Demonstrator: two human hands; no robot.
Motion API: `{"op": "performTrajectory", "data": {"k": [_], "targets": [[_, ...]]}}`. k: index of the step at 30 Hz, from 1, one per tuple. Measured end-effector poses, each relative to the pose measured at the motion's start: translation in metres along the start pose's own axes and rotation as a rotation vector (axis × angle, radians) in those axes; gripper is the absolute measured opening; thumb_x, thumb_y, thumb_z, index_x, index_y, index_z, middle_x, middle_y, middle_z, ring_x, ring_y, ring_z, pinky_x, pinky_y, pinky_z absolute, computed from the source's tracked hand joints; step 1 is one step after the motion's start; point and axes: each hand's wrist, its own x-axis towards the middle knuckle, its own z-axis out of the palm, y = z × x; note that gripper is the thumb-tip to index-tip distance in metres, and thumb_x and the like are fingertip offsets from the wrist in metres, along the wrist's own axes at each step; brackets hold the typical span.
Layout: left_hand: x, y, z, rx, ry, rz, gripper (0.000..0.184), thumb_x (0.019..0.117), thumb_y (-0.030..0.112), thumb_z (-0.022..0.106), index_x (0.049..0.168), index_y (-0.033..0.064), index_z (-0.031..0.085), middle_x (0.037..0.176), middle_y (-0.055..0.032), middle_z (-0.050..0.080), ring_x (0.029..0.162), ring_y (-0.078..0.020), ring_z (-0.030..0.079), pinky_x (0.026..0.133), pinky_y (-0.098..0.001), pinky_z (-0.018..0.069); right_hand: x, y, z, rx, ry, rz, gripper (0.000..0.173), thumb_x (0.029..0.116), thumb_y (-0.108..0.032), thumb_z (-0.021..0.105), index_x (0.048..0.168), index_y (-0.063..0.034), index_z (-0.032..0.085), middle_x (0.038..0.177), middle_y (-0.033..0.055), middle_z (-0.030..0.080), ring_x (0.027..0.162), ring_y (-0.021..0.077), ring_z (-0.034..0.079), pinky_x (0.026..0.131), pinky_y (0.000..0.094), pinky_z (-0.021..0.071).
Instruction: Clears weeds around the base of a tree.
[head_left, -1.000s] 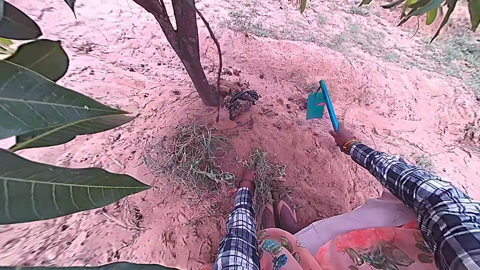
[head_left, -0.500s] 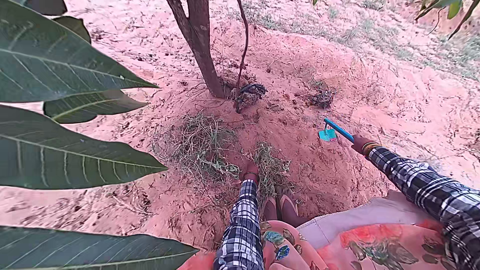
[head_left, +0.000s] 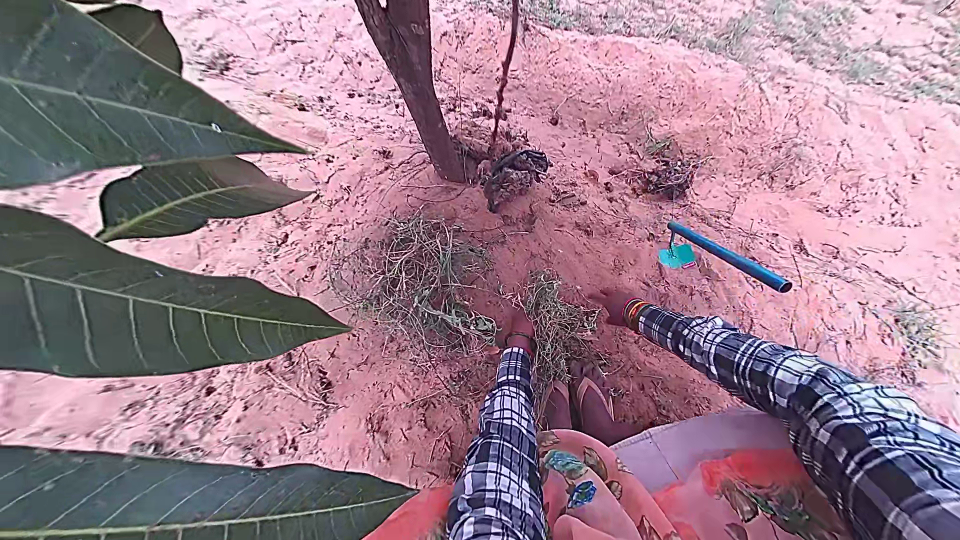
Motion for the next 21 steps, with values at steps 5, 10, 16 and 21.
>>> {"op": "performTrajectory", "data": {"k": [5,10,16,21], "targets": [[0.006,-0.002,0.001,-0.042,-0.001,-0.005,0.047,0.1092,0.009,0.047,0.151,-0.0118,0.037,0.154,-0.0318,0.043,0.147,-0.0377,0.041,0.122,-0.0484,0.0317,0.008,-0.022,0.047,0.08,0.028,-0.102,0.076,0.0868,-0.012,0.078,0.155,-0.0105,0.045,0.165,0.03,0.025,0.144,0.0559,0.035,0.109,0.0677,0.0405],[0.001,0.0,-0.001,-0.052,-0.003,0.009,0.048,0.1081,0.006,0.047,0.152,-0.0116,0.035,0.156,-0.0315,0.041,0.148,-0.0368,0.04,0.122,-0.0471,0.0309,0.013,0.016,0.019,0.03,-0.04,-0.099,0.032,0.1009,-0.007,0.059,0.131,0.0038,0.063,0.136,0.0307,0.06,0.129,0.0485,0.056,0.107,0.0656,0.0432],[0.001,-0.001,0.002,-0.075,0.019,0.028,0.048,0.109,0.007,0.045,0.152,-0.0114,0.035,0.155,-0.0312,0.042,0.148,-0.0368,0.041,0.122,-0.0472,0.031,0.004,0.018,-0.018,0.297,0.273,0.043,0.031,0.1001,-0.008,0.063,0.128,0.0055,0.061,0.123,0.0305,0.065,0.118,0.0467,0.063,0.102,0.0619,0.0477],[0.001,0.003,0.0,-0.04,-0.004,0.008,0.046,0.1112,0.011,0.042,0.151,-0.012,0.037,0.153,-0.0323,0.043,0.146,-0.0378,0.042,0.122,-0.047,0.0312,0.02,-0.016,-0.011,0.218,0.221,-0.099,0.063,0.0958,0.006,0.057,0.155,-0.0137,0.047,0.163,0.019,0.04,0.133,0.0451,0.056,0.106,0.0627,0.0468]]}}
